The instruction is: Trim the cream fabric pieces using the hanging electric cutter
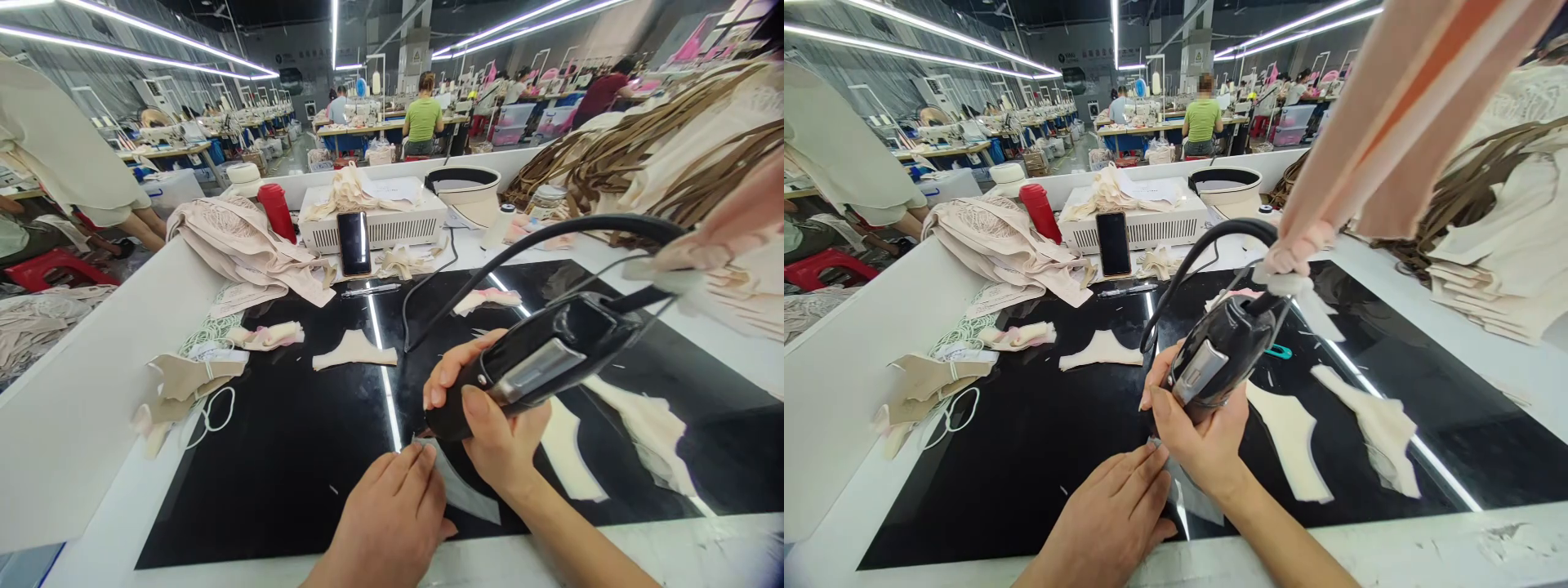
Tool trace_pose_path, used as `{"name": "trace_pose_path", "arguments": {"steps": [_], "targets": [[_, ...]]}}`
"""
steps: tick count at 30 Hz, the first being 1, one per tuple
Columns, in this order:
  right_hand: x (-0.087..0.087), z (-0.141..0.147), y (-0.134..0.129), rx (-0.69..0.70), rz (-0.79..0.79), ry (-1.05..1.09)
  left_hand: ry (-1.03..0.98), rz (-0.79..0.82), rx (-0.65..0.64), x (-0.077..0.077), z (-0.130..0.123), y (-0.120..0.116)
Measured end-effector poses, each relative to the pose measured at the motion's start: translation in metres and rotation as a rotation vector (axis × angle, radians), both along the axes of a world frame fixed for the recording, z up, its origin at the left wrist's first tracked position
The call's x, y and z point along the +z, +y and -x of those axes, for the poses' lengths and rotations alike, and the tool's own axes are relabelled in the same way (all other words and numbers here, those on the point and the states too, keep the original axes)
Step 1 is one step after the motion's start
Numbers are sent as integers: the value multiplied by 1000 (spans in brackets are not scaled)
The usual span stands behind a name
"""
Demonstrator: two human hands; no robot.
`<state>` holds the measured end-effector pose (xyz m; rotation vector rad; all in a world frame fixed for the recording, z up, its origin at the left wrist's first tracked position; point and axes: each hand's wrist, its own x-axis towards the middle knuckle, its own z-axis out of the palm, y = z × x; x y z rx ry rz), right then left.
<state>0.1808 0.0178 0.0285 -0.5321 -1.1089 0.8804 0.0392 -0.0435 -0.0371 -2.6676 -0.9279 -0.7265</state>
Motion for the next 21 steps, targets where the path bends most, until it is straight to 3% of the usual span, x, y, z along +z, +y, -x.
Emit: {"name": "trace_pose_path", "arguments": {"steps": [10, 21], "targets": [[20, -30, -19, -37, 20, -104, -18, 50, 6, 1, 2, -3], [2, -3, -4, -2, 11, 36, 12, 39, -11, -4, 1, -1]]}}
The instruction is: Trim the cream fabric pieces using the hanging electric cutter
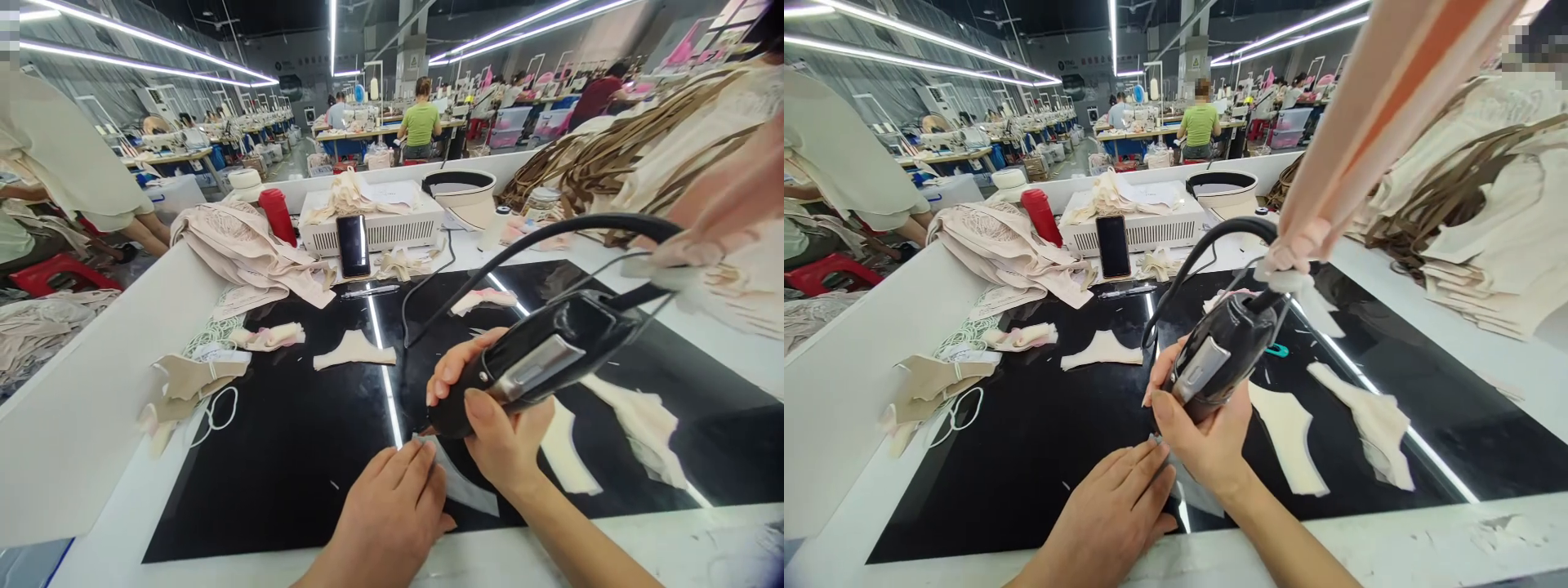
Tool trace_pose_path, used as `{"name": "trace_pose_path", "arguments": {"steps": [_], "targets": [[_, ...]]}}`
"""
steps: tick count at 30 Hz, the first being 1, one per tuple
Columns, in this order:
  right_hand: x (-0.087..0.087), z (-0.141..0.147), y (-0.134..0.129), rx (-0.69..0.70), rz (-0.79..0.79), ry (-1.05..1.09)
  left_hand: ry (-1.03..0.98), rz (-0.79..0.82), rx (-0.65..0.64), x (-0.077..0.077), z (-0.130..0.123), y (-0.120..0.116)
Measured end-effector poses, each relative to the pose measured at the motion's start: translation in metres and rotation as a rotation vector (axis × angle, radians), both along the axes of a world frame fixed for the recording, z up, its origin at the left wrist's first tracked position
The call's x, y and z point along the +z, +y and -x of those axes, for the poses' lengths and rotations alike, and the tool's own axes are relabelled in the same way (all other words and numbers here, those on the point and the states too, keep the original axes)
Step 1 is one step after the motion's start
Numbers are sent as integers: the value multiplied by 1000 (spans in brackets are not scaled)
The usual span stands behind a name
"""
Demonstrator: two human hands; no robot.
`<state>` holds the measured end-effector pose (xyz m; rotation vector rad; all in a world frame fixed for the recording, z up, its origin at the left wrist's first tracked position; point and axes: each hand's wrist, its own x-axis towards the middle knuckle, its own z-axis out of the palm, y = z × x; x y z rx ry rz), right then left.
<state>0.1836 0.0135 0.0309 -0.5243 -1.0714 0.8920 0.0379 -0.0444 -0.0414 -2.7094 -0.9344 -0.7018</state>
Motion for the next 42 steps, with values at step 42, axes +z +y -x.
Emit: {"name": "trace_pose_path", "arguments": {"steps": [42], "targets": [[9, -51, -33, -114, 6, -68, -29, 78, -18, 23, 11, 13]]}}
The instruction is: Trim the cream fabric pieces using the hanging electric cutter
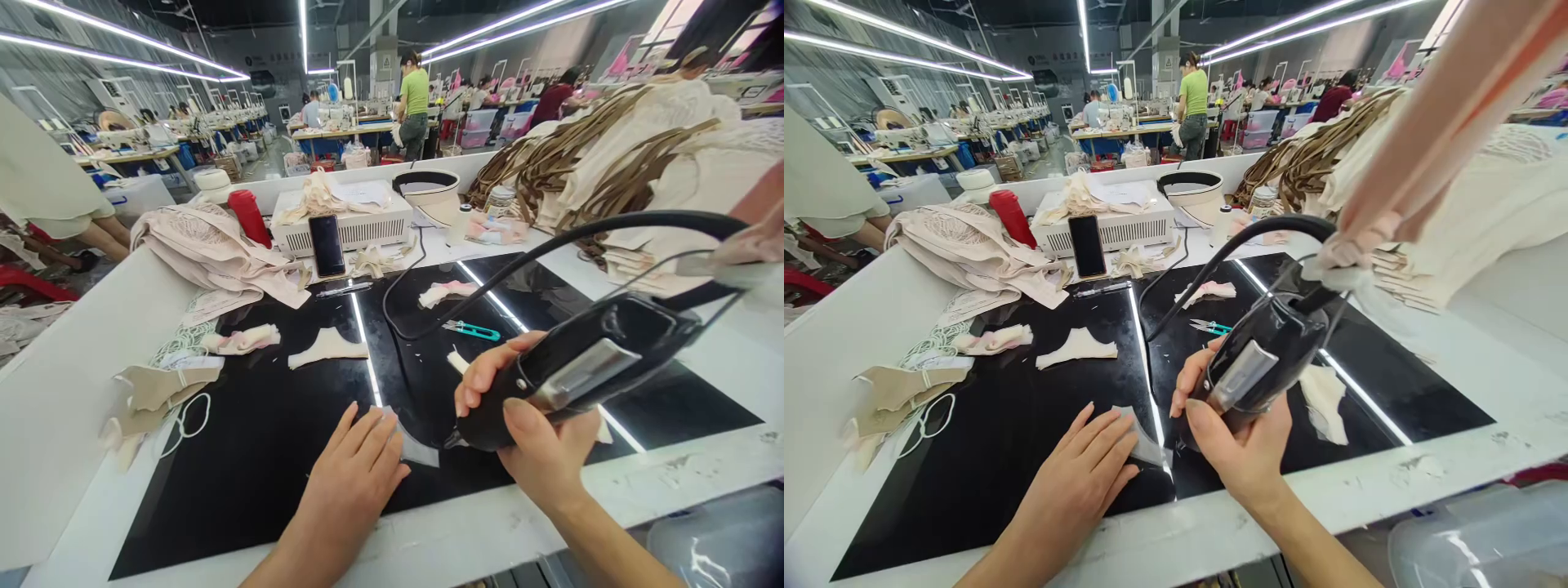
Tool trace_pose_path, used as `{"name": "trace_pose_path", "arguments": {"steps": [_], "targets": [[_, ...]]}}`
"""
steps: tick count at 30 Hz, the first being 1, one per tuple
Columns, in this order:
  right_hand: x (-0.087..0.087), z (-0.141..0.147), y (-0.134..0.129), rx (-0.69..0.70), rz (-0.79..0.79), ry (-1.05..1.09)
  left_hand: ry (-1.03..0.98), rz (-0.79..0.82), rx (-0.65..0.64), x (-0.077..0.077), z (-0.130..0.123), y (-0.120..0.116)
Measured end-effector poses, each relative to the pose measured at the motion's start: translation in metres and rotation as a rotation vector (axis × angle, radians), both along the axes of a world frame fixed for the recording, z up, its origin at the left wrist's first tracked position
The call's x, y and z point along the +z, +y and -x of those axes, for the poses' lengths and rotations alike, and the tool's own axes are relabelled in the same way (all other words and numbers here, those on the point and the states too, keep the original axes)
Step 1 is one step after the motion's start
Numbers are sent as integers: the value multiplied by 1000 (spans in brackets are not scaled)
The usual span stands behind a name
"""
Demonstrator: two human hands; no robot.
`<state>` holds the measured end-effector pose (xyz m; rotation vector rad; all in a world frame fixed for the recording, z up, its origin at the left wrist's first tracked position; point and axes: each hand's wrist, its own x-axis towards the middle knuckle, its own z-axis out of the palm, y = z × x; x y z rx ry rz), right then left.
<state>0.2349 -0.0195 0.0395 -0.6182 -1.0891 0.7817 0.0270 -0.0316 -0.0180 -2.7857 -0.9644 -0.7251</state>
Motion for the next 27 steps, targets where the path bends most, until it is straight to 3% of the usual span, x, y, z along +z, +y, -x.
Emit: {"name": "trace_pose_path", "arguments": {"steps": [4, 9, 13, 27], "targets": [[-4, 2, -3, 27, -8, 3, -56, 109, -89, 4, -10, -2], [-6, 3, -4, 61, -3, 22, -22, 225, -142, -5, -22, -3], [-7, 4, -4, 63, 0, 20, 7, 230, -136, -12, -21, -5], [-8, 7, -11, 86, 16, -1, -26, 227, -162, -11, -20, -9]]}}
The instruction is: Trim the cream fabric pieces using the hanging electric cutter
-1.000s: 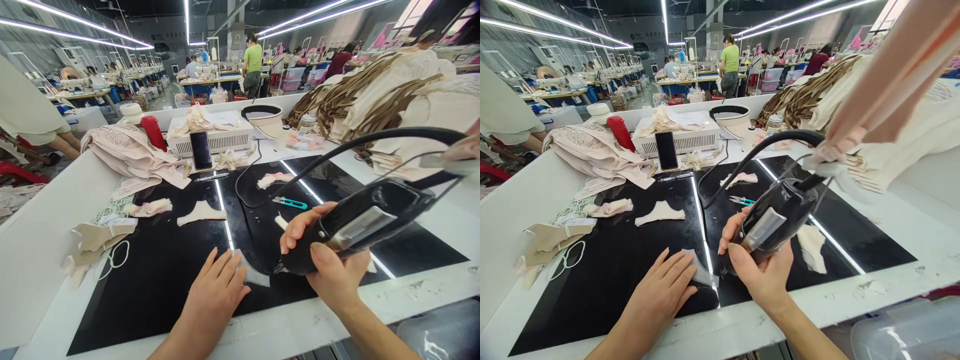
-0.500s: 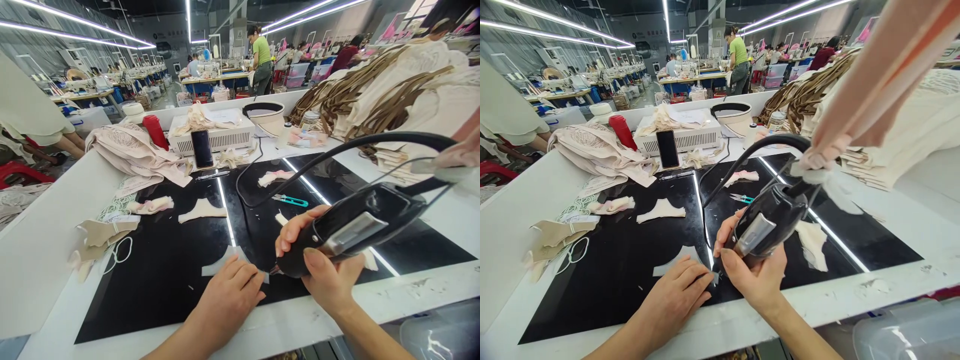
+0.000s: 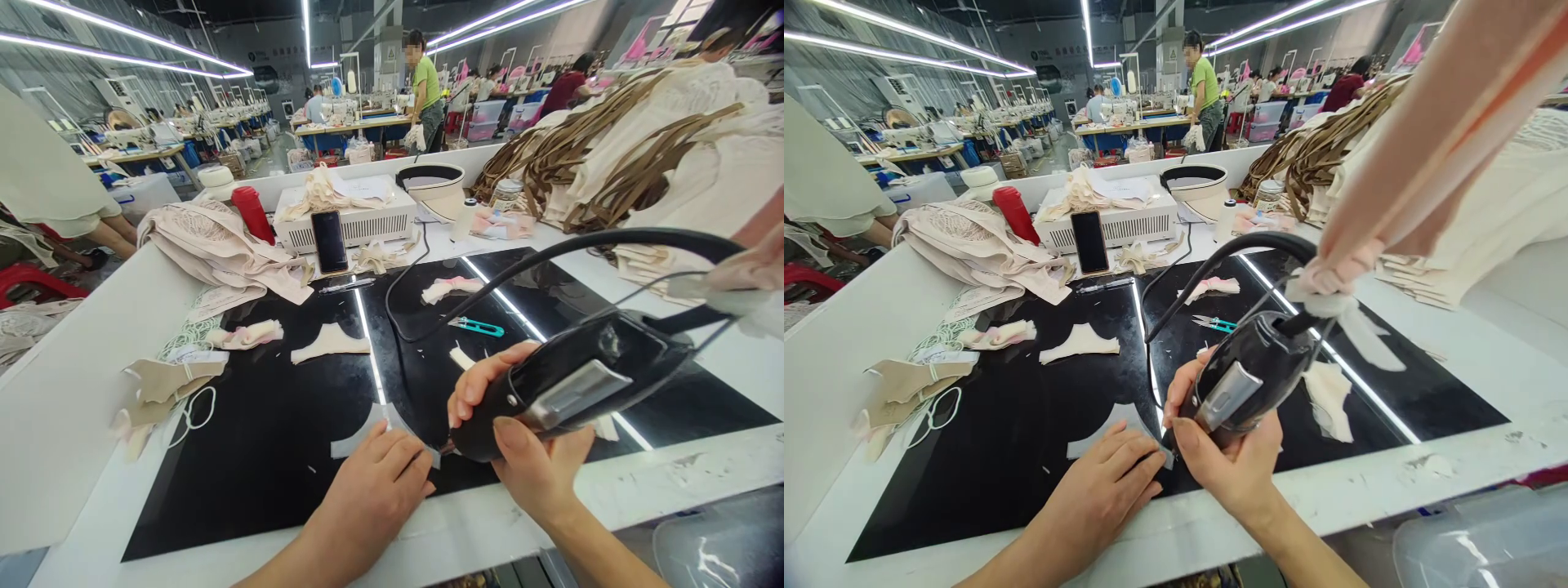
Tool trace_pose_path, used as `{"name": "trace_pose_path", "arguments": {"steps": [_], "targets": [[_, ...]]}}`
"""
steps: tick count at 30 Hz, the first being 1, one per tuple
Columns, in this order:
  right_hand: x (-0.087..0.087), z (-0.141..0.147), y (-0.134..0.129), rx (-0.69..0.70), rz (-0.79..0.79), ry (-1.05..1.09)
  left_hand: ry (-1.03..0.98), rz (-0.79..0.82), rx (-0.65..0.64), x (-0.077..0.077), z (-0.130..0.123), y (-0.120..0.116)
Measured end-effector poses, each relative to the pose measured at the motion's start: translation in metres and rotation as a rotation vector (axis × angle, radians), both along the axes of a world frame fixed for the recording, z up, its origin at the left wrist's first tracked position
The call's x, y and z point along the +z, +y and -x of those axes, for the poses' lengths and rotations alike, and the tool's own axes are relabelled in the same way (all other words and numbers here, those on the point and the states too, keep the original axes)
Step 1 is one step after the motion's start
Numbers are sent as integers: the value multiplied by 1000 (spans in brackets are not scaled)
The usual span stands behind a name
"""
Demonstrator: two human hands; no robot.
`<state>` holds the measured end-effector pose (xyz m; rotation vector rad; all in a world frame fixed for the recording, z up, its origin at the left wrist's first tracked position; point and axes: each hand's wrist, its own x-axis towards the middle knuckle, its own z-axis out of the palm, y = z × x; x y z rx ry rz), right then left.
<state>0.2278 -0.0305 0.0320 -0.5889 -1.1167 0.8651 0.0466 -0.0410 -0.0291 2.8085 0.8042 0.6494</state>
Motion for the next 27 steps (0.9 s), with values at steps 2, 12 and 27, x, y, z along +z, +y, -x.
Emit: {"name": "trace_pose_path", "arguments": {"steps": [2, 12, 27], "targets": [[-2, 1, 0, -6, 3, -4, -14, -6, 0, 0, 1, -1], [0, -1, -4, -57, 4, -9, -40, -4, -2, 3, 1, -1], [0, 0, -11, -34, 23, -44, -40, 49, 3, 6, 6, 0]]}}
